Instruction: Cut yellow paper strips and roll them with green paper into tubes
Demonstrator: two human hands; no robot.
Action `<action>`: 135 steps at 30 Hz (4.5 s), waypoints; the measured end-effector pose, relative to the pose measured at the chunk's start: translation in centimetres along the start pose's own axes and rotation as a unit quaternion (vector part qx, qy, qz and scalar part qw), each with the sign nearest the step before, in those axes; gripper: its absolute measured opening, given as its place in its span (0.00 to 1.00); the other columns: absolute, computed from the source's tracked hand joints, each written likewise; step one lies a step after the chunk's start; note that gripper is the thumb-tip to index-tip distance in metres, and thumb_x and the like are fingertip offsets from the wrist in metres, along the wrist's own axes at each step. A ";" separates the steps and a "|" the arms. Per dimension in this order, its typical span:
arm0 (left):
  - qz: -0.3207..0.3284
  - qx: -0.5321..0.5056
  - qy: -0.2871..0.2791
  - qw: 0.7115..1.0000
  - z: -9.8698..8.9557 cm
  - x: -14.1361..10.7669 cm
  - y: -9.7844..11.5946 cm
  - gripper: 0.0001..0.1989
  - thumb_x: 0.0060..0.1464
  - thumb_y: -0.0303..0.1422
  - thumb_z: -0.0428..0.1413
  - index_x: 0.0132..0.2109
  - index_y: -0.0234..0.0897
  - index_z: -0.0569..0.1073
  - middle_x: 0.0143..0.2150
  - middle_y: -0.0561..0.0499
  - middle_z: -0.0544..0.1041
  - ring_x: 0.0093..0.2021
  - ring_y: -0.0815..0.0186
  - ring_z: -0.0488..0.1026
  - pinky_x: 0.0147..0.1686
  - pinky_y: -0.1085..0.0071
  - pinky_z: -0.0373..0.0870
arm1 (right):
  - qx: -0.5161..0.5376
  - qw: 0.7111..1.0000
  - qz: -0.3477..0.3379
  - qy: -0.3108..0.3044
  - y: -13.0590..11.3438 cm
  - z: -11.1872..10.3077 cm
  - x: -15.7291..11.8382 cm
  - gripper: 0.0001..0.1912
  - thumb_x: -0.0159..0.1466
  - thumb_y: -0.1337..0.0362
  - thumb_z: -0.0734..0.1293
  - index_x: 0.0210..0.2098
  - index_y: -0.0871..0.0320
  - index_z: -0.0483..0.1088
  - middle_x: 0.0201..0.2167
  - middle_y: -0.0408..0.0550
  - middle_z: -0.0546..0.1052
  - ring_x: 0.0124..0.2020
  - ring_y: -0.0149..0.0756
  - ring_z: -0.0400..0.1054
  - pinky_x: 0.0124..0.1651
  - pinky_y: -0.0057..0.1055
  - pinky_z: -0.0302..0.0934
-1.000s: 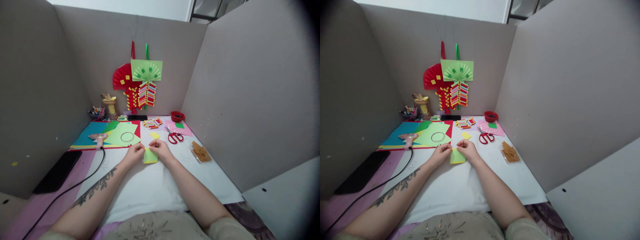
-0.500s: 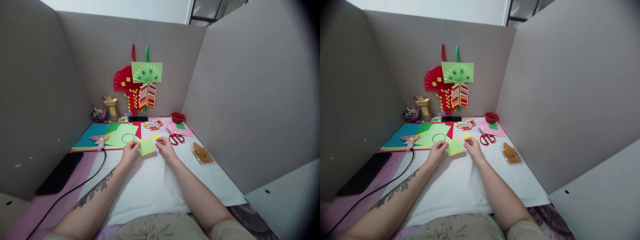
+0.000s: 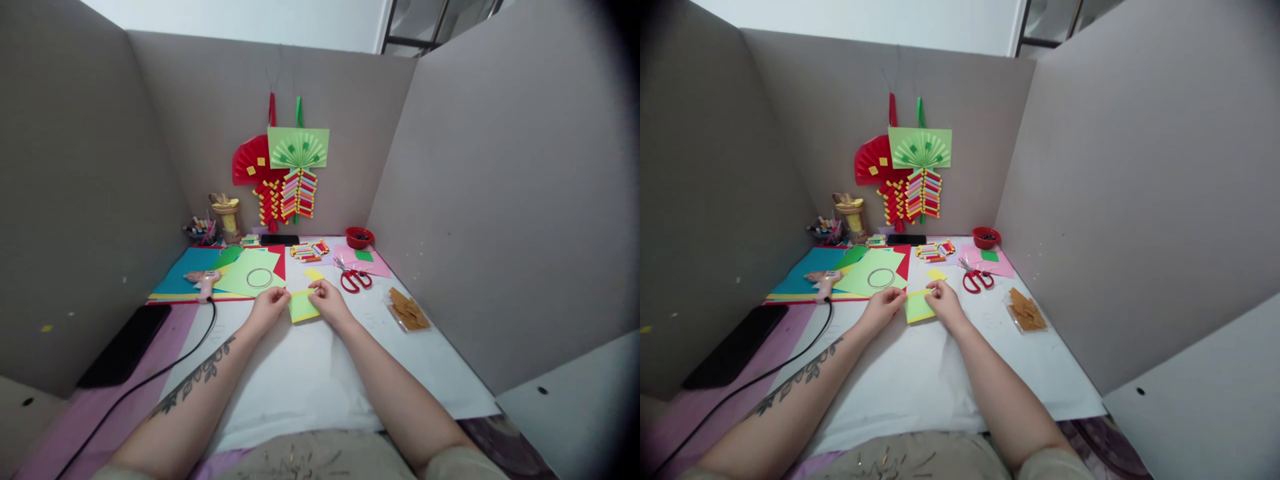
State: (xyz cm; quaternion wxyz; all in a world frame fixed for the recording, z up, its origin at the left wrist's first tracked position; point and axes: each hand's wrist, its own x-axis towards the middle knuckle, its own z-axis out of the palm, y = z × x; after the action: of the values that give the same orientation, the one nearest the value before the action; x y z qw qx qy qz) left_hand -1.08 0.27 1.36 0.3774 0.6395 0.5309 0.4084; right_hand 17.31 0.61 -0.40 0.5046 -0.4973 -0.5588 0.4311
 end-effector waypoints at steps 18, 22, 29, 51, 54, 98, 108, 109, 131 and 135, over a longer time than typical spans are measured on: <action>0.047 0.458 0.096 0.883 -5.7 2.1 -3.0 0.16 0.53 0.30 0.49 0.47 0.38 0.75 0.48 0.43 0.71 0.47 0.56 0.67 0.49 0.64 0.61 | -0.290 0.955 -0.045 -0.041 1.4 0.9 -0.5 0.14 0.53 0.68 0.62 0.40 0.52 0.68 0.24 0.38 0.68 0.26 0.31 0.62 0.29 0.26 0.53; 0.053 0.461 0.076 0.883 -5.5 2.1 -3.2 0.17 0.51 0.27 0.49 0.47 0.40 0.75 0.49 0.44 0.71 0.48 0.57 0.66 0.48 0.64 0.61 | -0.315 0.944 -0.074 -0.058 1.8 0.9 -0.3 0.15 0.53 0.69 0.63 0.41 0.53 0.68 0.28 0.40 0.69 0.30 0.32 0.63 0.35 0.28 0.56; 0.048 0.460 0.079 0.883 -5.0 2.7 -3.5 0.15 0.54 0.34 0.48 0.45 0.38 0.75 0.48 0.44 0.72 0.47 0.55 0.66 0.48 0.63 0.61 | -0.221 0.969 -0.110 0.031 1.6 0.2 0.4 0.06 0.57 0.66 0.60 0.35 0.57 0.65 0.37 0.48 0.68 0.36 0.35 0.64 0.41 0.33 0.59; 0.059 0.410 0.108 0.904 -5.0 2.2 -1.4 0.14 0.53 0.28 0.46 0.42 0.36 0.74 0.47 0.44 0.73 0.47 0.56 0.67 0.47 0.64 0.62 | -0.231 0.966 -0.110 -0.020 1.0 -0.8 0.6 0.09 0.55 0.70 0.60 0.32 0.56 0.71 0.33 0.45 0.75 0.37 0.35 0.67 0.43 0.32 0.60; 0.128 0.355 -0.023 0.926 -3.8 1.0 -0.2 0.14 0.53 0.30 0.46 0.41 0.38 0.76 0.41 0.46 0.75 0.44 0.60 0.69 0.45 0.67 0.64 | -0.277 0.951 -0.124 -0.066 0.3 -0.5 0.0 0.12 0.55 0.73 0.60 0.36 0.56 0.71 0.34 0.45 0.75 0.39 0.35 0.67 0.45 0.33 0.60; 0.137 0.374 -0.138 0.907 -0.8 -1.2 0.1 0.13 0.56 0.35 0.49 0.40 0.42 0.77 0.38 0.48 0.75 0.40 0.63 0.71 0.35 0.72 0.62 | -0.384 0.905 -0.147 -0.110 0.3 0.2 -0.7 0.21 0.57 0.76 0.60 0.48 0.54 0.71 0.38 0.47 0.78 0.44 0.35 0.68 0.50 0.31 0.58; 0.084 0.368 -0.101 0.921 -0.6 -0.9 -0.3 0.07 0.50 0.33 0.52 0.36 0.37 0.72 0.35 0.47 0.74 0.33 0.64 0.70 0.30 0.72 0.59 | -0.352 0.926 -0.116 -0.067 1.3 -0.2 -0.1 0.19 0.56 0.72 0.61 0.46 0.57 0.70 0.36 0.48 0.77 0.42 0.37 0.67 0.46 0.31 0.60; 0.086 0.363 -0.100 0.922 -0.6 -0.9 -0.3 0.06 0.49 0.32 0.53 0.35 0.37 0.71 0.34 0.48 0.73 0.33 0.64 0.69 0.29 0.72 0.59 | -0.338 0.930 -0.120 -0.076 1.3 -0.1 -0.2 0.20 0.55 0.73 0.62 0.47 0.57 0.70 0.37 0.48 0.77 0.42 0.37 0.67 0.46 0.31 0.60; -0.150 -0.334 -0.064 0.929 0.7 -1.2 0.2 0.30 0.52 0.43 0.55 0.60 0.44 0.55 0.48 0.45 0.72 0.39 0.67 0.75 0.37 0.70 0.70 | -0.268 0.912 -0.310 0.012 -0.6 0.8 -0.9 0.12 0.60 0.73 0.60 0.36 0.55 0.73 0.35 0.49 0.76 0.42 0.38 0.64 0.49 0.37 0.59; -0.133 -0.348 -0.051 0.926 0.8 -1.0 -0.2 0.25 0.47 0.31 0.58 0.54 0.37 0.67 0.41 0.48 0.74 0.38 0.68 0.73 0.40 0.69 0.71 | -0.280 0.901 -0.331 -0.033 -0.4 1.7 -1.2 0.13 0.58 0.75 0.60 0.36 0.55 0.72 0.36 0.47 0.76 0.44 0.39 0.62 0.50 0.39 0.58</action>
State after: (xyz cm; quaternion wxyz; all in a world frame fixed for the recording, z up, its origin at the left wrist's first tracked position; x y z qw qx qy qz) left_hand -0.53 -0.72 0.76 0.6538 0.4109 0.4158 0.4805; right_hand 15.56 -0.61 -0.39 0.4395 -0.3899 -0.8052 0.0813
